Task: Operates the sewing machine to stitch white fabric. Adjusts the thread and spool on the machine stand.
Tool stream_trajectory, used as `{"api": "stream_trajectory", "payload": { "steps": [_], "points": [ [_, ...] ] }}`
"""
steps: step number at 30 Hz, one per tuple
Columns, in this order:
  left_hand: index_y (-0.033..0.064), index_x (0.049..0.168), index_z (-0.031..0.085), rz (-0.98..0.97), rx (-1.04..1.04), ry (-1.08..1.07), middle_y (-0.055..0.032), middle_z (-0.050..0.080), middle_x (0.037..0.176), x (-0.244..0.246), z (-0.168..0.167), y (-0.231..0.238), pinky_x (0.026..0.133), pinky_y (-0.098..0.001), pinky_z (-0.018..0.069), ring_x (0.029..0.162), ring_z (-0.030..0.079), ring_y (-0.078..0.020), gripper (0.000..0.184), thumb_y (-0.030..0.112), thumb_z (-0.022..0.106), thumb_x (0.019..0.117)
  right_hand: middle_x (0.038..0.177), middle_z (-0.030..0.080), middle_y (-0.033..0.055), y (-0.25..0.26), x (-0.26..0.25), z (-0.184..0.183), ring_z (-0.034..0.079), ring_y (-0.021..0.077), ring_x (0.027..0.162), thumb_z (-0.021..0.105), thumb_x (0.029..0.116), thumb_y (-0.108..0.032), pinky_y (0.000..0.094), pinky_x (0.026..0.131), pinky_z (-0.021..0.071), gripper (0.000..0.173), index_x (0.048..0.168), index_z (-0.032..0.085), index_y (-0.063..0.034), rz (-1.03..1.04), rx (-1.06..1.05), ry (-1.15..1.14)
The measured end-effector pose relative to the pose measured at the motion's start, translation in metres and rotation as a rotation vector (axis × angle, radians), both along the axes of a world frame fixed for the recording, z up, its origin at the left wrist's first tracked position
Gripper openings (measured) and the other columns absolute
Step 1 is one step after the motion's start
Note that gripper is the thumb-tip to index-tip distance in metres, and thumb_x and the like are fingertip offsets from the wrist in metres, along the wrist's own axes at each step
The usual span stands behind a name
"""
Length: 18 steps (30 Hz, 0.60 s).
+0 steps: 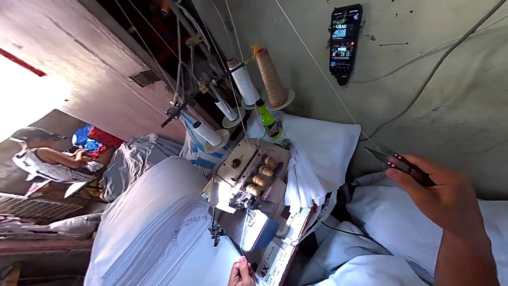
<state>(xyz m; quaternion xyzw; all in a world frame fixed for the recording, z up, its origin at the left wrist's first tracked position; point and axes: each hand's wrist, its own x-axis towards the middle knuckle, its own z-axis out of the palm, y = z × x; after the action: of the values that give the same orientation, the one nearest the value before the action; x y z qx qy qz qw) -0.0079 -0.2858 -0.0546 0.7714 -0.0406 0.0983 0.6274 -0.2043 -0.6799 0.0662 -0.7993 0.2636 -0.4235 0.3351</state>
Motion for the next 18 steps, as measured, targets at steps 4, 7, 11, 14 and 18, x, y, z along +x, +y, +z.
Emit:
{"api": "stream_trajectory", "payload": {
  "steps": [4,7,11,14,18],
  "points": [
    [0.0147,0.072,0.054,-0.008,0.007,-0.009,0.0146,0.054,0.058,0.0,0.0,0.0,0.052,-0.0121,0.0471,0.051,0.053,0.0062,0.033,0.004,0.046,0.1025,0.073,0.062,-0.0012,-0.004,-0.006,0.0,0.042,-0.0081,0.057,0.059,0.1017,-0.04,0.0101,0.051,0.034,0.043,0.112,0.073,-0.0001,-0.019,-0.036,-0.008],
    [0.0144,0.072,0.054,-0.013,0.021,-0.011,0.0146,0.054,0.058,0.001,-0.001,0.001,0.052,-0.0124,0.0471,0.051,0.053,0.0059,0.033,0.005,0.047,0.1027,0.072,0.063,0.001,-0.005,-0.006,-0.001,0.044,-0.0065,0.057,0.06,0.1014,-0.038,0.0116,0.05,0.0347,0.042,0.111,0.074,0.0008,-0.038,-0.055,-0.006],
    [0.0144,0.072,0.054,-0.014,0.031,-0.018,0.0147,0.054,0.058,0.001,0.0,0.002,0.052,-0.012,0.0464,0.051,0.053,0.0064,0.033,0.005,0.047,0.1024,0.069,0.059,-0.0027,-0.004,0.002,0.001,0.042,-0.0054,0.055,0.062,0.0984,-0.044,0.0128,0.049,0.034,0.047,0.115,0.072,-0.0021,-0.042,-0.024,0.03],
    [0.0139,0.072,0.054,-0.012,0.037,-0.02,0.0149,0.053,0.057,0.0,0.0,0.001,0.051,-0.0116,0.046,0.051,0.052,0.0068,0.033,0.004,0.047,0.102,0.068,0.055,-0.0083,-0.004,0.017,0.007,0.038,-0.0084,0.054,0.062,0.098,-0.045,0.0108,0.048,0.0311,0.045,0.112,0.073,-0.0043,0.003,0.04,0.006],
    [0.0138,0.071,0.054,0.002,0.018,-0.025,0.0143,0.054,0.057,0.0,-0.002,0.002,0.051,-0.0121,0.0465,0.051,0.053,0.0061,0.033,0.004,0.047,0.1021,0.066,0.054,-0.0111,-0.002,0.038,0.021,0.038,-0.0097,0.052,0.062,0.0978,-0.045,0.0099,0.047,0.0306,0.042,0.108,0.074,-0.0067,0.083,0.07,0.007]
  ]
}}
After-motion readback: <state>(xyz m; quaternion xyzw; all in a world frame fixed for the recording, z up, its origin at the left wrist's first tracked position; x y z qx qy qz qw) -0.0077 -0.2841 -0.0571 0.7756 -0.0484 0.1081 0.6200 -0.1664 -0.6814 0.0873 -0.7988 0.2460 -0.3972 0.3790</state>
